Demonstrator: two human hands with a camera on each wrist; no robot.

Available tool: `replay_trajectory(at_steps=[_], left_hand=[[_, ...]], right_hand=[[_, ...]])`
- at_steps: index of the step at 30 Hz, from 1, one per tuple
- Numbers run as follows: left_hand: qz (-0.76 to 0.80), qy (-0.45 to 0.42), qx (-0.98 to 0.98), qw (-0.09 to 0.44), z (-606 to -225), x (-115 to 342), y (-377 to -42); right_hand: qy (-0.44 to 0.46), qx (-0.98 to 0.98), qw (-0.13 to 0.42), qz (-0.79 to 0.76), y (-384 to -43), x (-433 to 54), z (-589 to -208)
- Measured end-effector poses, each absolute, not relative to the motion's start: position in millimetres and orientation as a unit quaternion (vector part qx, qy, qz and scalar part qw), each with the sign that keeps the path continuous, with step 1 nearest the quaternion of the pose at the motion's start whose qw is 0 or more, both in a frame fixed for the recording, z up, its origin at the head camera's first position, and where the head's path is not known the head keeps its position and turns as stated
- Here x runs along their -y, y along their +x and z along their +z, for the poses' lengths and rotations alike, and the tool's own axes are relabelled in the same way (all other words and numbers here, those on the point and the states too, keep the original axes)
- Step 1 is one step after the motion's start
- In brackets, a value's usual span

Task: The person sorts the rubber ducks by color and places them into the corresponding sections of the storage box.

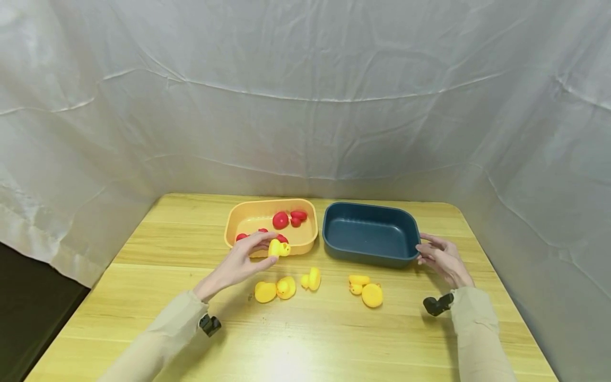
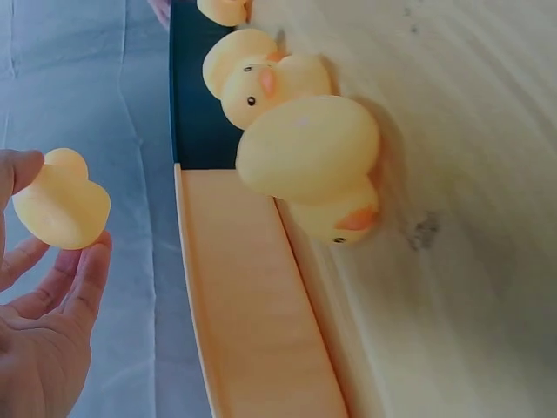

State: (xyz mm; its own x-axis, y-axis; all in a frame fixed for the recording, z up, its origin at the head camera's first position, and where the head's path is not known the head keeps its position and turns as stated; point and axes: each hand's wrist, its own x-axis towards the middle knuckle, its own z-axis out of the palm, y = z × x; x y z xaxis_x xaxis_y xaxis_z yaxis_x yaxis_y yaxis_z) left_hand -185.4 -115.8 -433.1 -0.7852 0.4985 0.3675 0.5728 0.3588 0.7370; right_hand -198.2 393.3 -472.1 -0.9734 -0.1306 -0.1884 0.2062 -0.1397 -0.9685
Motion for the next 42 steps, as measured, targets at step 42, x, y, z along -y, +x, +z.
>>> replay_trajectory(at_steps=[42], left_hand=[[-0.504,-0.263,0.821,-0.048,-430.8,14.9,-252.5]], right_hand=[[0.035,-0.646,0.114,-0.754,-196.1,-392.1,-468.1]])
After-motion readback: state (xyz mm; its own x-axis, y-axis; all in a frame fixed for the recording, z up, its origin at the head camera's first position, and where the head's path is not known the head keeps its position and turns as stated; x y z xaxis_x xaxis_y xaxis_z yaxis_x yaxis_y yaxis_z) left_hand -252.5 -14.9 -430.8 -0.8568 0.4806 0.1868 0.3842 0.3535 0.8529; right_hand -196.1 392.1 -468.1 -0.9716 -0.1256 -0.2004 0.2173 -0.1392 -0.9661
